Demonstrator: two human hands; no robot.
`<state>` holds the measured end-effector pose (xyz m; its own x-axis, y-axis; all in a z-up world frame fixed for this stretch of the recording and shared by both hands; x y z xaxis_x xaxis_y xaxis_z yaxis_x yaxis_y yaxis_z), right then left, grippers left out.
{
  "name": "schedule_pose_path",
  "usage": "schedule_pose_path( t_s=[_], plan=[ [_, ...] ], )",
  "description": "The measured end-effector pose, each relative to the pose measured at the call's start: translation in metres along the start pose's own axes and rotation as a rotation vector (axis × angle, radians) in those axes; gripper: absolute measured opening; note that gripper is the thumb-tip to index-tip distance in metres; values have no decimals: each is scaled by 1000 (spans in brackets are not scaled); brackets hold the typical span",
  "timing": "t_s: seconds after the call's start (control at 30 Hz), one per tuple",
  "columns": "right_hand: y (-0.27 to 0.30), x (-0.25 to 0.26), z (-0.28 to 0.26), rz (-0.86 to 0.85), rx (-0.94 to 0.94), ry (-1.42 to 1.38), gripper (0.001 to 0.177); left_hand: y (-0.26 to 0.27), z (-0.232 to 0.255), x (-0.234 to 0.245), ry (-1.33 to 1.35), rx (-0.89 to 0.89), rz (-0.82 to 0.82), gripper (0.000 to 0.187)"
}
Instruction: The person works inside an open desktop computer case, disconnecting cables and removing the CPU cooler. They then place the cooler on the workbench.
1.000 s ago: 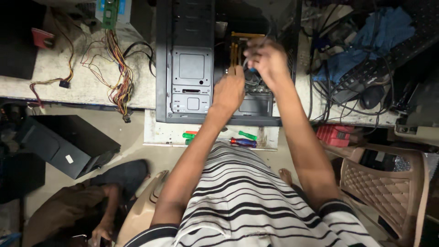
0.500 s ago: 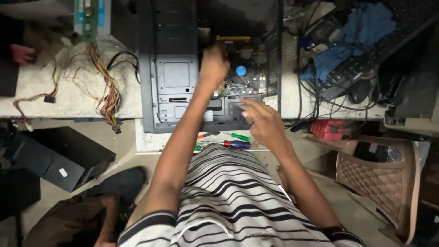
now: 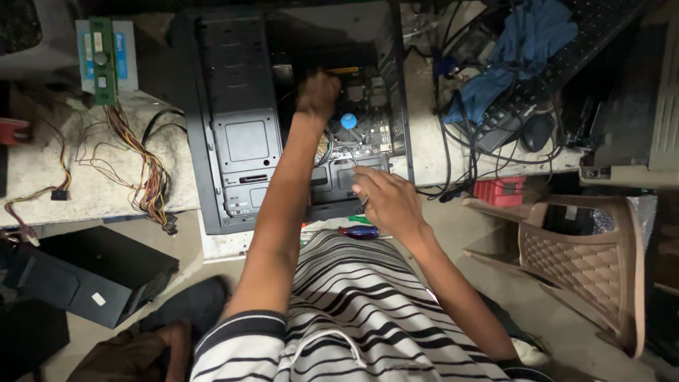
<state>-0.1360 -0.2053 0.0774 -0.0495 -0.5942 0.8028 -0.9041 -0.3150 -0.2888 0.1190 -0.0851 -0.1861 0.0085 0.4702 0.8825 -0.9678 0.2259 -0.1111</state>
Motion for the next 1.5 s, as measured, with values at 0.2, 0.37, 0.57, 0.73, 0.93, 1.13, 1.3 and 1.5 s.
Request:
schedule_pose_path(
  t_s=[0.2,0.37,0.57,0.73,0.93,1.13,1.3,1.5],
  plan=[
    [-1,1,-2,-2,-4,19,26,4,6,6,-202,-192,45,21],
    [-1,0,-1,16,-18,16,18,5,9,3,-317,-284,5,18],
    [1,-1,1,31,-40,50,10,-2,-16,-10,26,121,-208,32],
    [0,0,-2,4,-61,64,10,0,-9,-3,-67,-107,30,28],
    [1,-1,-3,-22,-40,75,10,6,11,8,-322,-388,211,21],
    [4,-4,6,-48,-123,151,8,-2,-5,-1,-160,-125,-126,27],
    [5,-6,4,1,-85,159,9,-3,-10,-2,-87,-52,-45,23],
    [6,-5,3,-25,-94,148,13,7,15,7,-421,-474,172,17]
  ],
)
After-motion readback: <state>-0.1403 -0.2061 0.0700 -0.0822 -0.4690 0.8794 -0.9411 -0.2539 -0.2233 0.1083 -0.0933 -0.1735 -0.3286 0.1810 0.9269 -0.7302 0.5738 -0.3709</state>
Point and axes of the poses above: each hand's wrist, its own y-axis away from the middle knuckle, its own x-axis out of the back of the hand, z = x × y, the point moved 4 cm from there along -y, towards the middle knuckle, and after that the axes turned 5 degrees about z, right-handed, at the moved point
